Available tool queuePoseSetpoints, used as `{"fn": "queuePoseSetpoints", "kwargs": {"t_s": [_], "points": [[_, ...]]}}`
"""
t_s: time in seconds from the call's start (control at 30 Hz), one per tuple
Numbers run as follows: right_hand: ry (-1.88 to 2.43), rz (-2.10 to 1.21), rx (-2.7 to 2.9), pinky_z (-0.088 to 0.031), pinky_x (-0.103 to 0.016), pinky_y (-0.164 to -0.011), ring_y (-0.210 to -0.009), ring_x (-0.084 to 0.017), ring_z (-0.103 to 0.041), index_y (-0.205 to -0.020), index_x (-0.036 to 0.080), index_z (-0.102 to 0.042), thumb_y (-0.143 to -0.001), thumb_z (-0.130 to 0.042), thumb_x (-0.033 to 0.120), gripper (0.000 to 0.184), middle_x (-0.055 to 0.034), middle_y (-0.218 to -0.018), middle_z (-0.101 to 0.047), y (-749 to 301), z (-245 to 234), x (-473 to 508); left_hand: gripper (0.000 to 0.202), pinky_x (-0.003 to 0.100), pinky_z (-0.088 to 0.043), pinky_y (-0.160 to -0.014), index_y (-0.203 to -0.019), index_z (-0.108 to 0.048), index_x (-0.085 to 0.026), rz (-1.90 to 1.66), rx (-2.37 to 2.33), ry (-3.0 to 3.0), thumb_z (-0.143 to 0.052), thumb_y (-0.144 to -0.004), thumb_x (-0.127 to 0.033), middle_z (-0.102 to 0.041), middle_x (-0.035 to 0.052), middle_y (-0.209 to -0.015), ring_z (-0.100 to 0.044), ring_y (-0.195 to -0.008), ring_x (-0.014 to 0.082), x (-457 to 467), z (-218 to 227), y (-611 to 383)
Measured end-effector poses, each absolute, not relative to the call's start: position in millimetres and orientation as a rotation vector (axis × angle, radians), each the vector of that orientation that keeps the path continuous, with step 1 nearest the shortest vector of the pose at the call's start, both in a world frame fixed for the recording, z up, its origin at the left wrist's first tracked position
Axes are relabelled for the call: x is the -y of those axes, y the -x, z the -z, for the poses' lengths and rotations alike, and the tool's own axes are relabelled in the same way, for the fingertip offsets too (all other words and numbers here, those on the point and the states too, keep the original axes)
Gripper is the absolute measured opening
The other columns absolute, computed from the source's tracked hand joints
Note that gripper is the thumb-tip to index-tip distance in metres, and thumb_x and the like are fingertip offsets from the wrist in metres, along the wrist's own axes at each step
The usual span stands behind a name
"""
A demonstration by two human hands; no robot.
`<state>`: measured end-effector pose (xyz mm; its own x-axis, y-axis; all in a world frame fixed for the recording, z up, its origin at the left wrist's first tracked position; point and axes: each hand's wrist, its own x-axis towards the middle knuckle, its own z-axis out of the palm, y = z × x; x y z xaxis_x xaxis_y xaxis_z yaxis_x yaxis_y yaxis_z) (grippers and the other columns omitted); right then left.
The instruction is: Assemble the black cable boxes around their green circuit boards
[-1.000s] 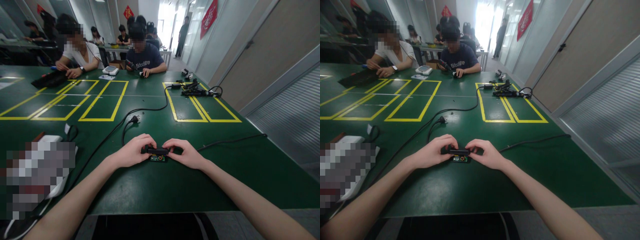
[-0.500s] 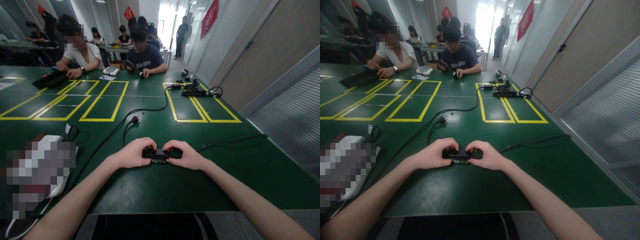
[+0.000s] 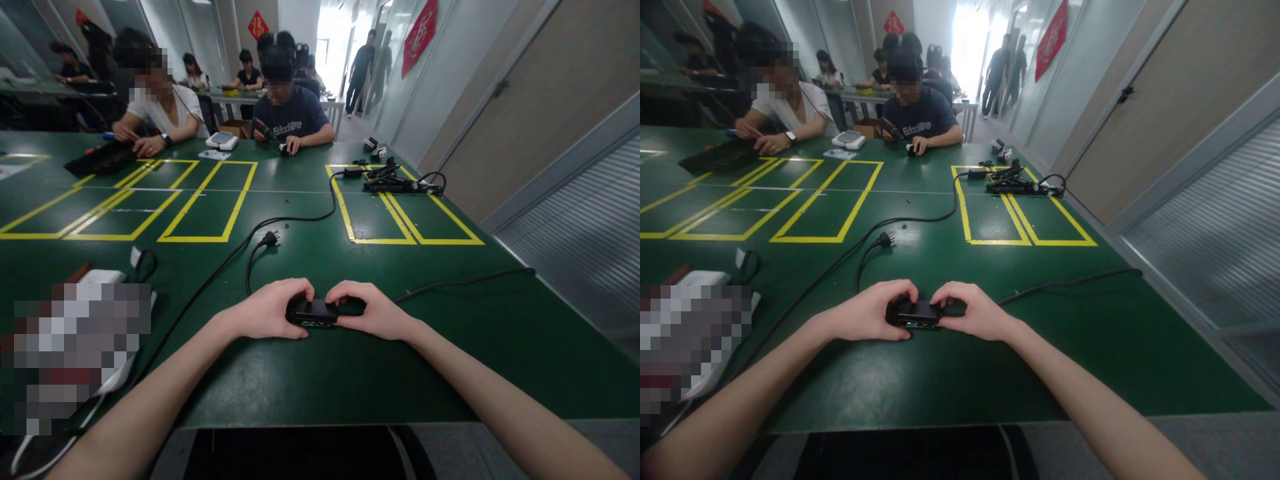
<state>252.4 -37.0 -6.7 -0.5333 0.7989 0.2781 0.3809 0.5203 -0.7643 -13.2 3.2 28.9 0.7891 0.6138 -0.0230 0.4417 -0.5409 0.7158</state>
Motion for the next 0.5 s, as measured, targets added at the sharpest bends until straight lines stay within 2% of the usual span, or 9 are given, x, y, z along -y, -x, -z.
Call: {"fn": "queuePoseSetpoints", "kwargs": {"t_s": [0.2,0.5], "points": [[0.904,-0.789,2.183,-0.058,-0.033,-0.082,-0.089,-0.019,-0.071,-0.109,0.019,-0.070,-0.086,-0.072,0.017,0.023,-0.0067,-0.103,-0.075,-251.8,6.3,38.3,0.033,0.025,-0.041,-0.069,-0.098,-0.059,-0.022,-0.313,-0.803,-2.283,-0.078,-0.071,-0.023,-0.062,-0.0025,-0.094,-0.057,-0.077,0.0156,-1.6,-26.6,11.3],[0.842,-0.717,2.239,-0.059,-0.033,-0.083,-0.093,-0.020,-0.072,-0.114,0.019,-0.069,-0.084,-0.081,0.026,0.033,-0.0084,-0.107,-0.076,-254.7,2.0,38.3,0.032,0.027,-0.044,-0.073,-0.100,-0.060,-0.023,-0.347,-0.811,-2.396,-0.076,-0.072,-0.021,-0.065,-0.0013,-0.096,-0.062,-0.085,0.0189,0.0,-26.1,11.6]]}}
